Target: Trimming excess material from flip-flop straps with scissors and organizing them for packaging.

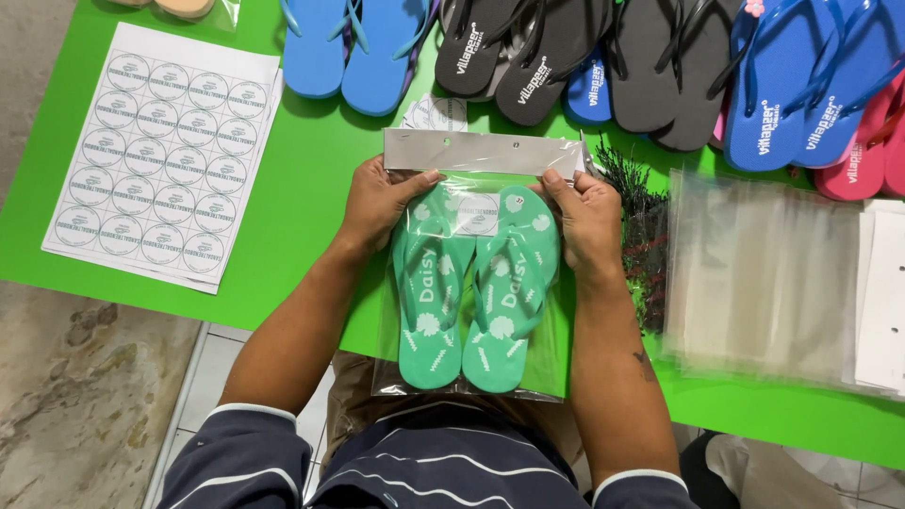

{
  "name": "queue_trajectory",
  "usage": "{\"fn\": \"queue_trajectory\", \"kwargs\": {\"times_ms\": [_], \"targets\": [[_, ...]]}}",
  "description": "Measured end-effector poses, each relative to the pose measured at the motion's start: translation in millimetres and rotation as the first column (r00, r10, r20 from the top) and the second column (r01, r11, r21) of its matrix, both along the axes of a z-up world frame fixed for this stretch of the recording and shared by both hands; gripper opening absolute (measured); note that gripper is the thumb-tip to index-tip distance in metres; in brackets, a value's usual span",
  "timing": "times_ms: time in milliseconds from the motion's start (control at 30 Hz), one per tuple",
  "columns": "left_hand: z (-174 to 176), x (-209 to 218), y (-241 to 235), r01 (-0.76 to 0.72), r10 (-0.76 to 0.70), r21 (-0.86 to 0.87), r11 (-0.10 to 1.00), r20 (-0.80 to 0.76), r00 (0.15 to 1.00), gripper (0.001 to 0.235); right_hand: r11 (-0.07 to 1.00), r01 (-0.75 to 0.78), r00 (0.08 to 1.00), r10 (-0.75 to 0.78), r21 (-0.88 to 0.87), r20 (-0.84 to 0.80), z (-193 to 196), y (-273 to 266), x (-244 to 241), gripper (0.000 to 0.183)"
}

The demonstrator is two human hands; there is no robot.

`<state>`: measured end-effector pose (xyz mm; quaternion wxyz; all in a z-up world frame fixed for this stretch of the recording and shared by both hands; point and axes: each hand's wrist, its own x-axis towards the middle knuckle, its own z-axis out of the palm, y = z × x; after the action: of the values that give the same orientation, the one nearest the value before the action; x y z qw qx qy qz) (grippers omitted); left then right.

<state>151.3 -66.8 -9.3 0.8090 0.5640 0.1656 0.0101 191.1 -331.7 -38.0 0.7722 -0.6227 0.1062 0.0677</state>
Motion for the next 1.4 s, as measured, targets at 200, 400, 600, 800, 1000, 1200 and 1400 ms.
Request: {"fn": "queue_trajectory", "kwargs": {"times_ms": [200,400,600,800,1000,1200,1400], "targets": [[6,-2,-11,0.030,-0.030,0.000,1.000,0.055,0.998,0.021,0.997,0.027,1.000,-0.028,0.071,0.013,11,3,-5,0.021],[3,3,13,0.111,-0.113,0.043,0.993,0.048,0.992,0.021,0.996,0.061,0.998,-0.063,0.063,0.030,16,4,-6,0.020],[-23,6,29,0.150,-0.150,-0.077,0.986,0.001,0.989,0.019,0.996,0.054,0.997,-0.057,0.069,0.042,17,5,-6,0.019],[-12,6,21,0.004,0.002,-0.069,0.998,0.083,0.997,0.029,0.999,0.036,0.998,-0.036,0.002,0.057,8,4,-3,0.021],[-6,0,19,-0.011,0.005,0.068,0.998,0.089,0.996,0.028,0.997,0.071,0.994,-0.072,0.008,0.086,15,6,-7,0.018],[-9,7,22,-0.447,0.104,0.661,0.602,0.490,0.865,0.042,0.997,0.069,0.995,-0.071,0.030,0.077,3,4,-3,0.018],[3,57,-23,-0.343,-0.364,0.838,0.424,0.505,0.783,0.033,0.998,-0.006,0.989,0.015,-0.060,0.144,20,7,-12,0.020]]}}
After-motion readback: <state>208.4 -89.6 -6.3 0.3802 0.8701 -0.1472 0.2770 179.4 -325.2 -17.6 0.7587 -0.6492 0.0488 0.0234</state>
